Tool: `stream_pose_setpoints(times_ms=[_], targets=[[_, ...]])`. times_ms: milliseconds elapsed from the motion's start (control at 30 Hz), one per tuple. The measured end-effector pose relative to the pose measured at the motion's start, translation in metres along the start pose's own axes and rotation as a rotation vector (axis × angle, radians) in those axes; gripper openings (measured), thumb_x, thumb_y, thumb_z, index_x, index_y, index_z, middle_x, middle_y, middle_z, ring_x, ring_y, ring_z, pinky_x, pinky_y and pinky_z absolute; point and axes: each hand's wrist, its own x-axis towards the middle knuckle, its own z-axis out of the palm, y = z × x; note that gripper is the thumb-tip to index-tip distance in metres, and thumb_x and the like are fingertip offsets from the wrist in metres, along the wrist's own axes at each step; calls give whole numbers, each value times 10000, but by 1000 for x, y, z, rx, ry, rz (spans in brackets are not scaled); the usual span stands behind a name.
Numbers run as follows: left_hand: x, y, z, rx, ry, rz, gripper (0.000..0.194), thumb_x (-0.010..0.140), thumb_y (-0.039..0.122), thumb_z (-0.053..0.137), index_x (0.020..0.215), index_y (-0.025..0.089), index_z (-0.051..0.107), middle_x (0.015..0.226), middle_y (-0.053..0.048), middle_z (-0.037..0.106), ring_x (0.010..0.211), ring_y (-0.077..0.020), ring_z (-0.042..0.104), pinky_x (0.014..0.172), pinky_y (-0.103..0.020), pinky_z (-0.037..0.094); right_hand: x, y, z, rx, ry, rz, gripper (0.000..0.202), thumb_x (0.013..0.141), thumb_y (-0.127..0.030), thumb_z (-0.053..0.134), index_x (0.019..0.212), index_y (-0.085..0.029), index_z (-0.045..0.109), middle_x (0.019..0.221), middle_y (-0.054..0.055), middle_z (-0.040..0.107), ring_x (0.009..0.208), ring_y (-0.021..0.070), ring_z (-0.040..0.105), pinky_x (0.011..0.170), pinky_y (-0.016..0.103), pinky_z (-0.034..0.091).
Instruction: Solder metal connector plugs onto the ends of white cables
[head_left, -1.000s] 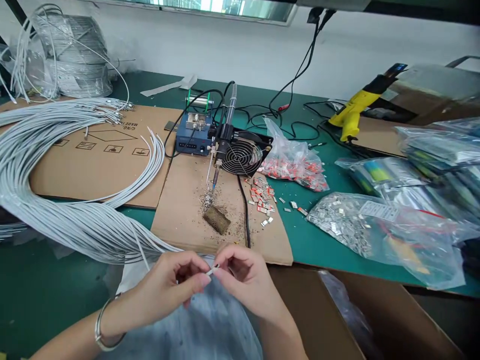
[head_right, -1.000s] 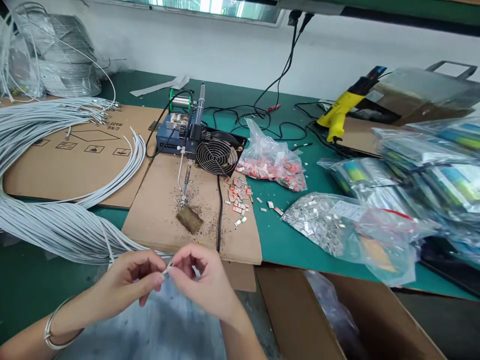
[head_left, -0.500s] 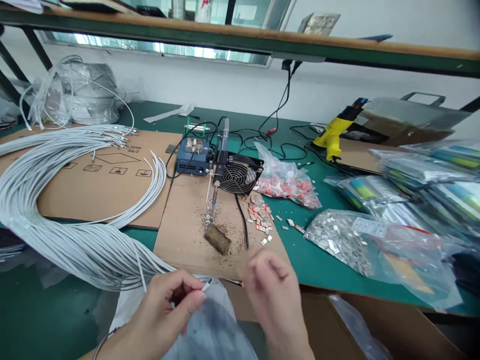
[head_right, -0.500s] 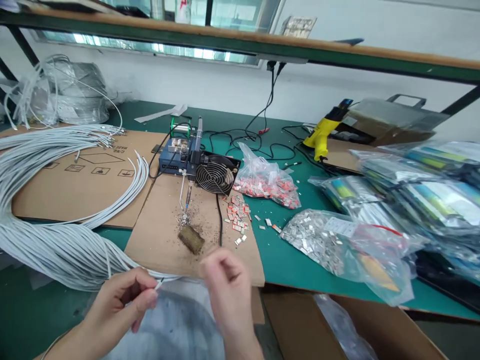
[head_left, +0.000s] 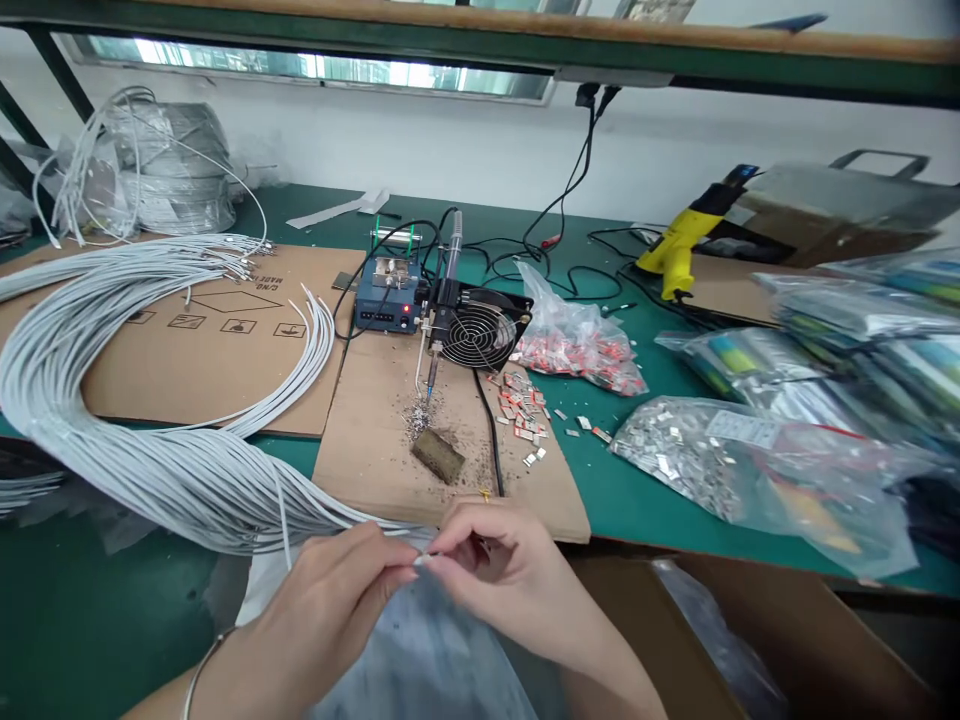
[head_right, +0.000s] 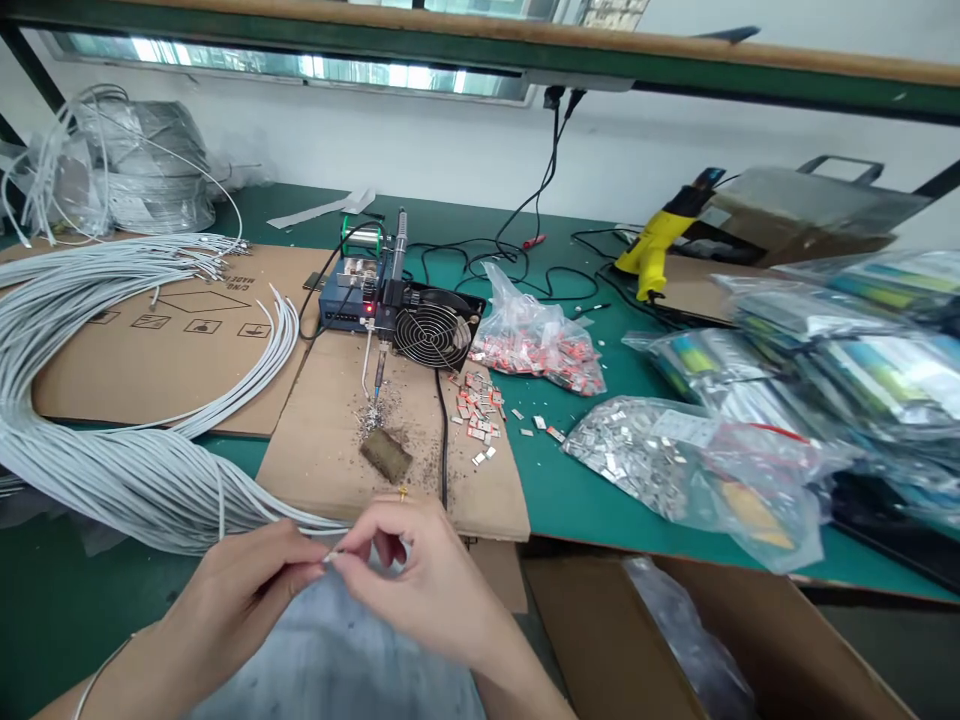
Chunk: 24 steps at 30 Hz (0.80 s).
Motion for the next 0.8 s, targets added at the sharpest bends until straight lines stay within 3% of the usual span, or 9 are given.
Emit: stream_pose_setpoints(times_ms=[167,300,367,533,600,700,800], targets=[[2,1,10,-103,96,-60,100,867,177,490,845,189,587,608,31,515,512,-65,474,486,-162,350,-3,7,21,272,193,24,149,707,-167,628,590,-166,537,532,-15,494,484,108,408,443,216,316],[5,3,18,-189,160,-152,146,859,198,490,741,155,564,539,38,491,419,-53,455,425,-152,353,-4,13,38,369,360,-58,156,739,-157,594,598,-170,529,522,-30,451,488,105,394,448,212,317],[4,3,16,-166,148,-160,133,850,200,504,747,155,574,539,33,504,428,-59,467,427,-156,358,-4,13,35,318,326,-55,138,743,-165,599,616,-167,544,541,-18,470,510,113,409,468,225,329],[-2,1,6,9,45,-71,101,854,179,508,904,192,595,643,13,555,566,-89,506,519,-184,374,-4,7,12,151,65,52,115,726,-183,624,631,-155,565,549,-10,493,504,108,405,461,227,317],[-2,2,8,28,68,-61,99,849,168,510,899,187,593,644,13,558,563,-88,501,520,-187,369,-5,7,11,132,65,44,172,745,-191,605,594,-159,529,515,-27,445,475,97,370,433,220,288],[1,6,17,-74,119,-165,85,828,163,521,775,163,588,550,35,516,461,-66,462,444,-166,342,-10,13,24,101,223,-19,228,795,-190,561,580,-170,488,492,-42,389,445,90,334,409,222,260],[4,8,24,-143,142,-244,112,813,168,525,712,153,571,499,49,467,417,-57,422,409,-157,326,-15,16,41,-133,436,-224,168,788,-88,555,648,-178,528,499,-39,391,450,102,363,440,242,290]])
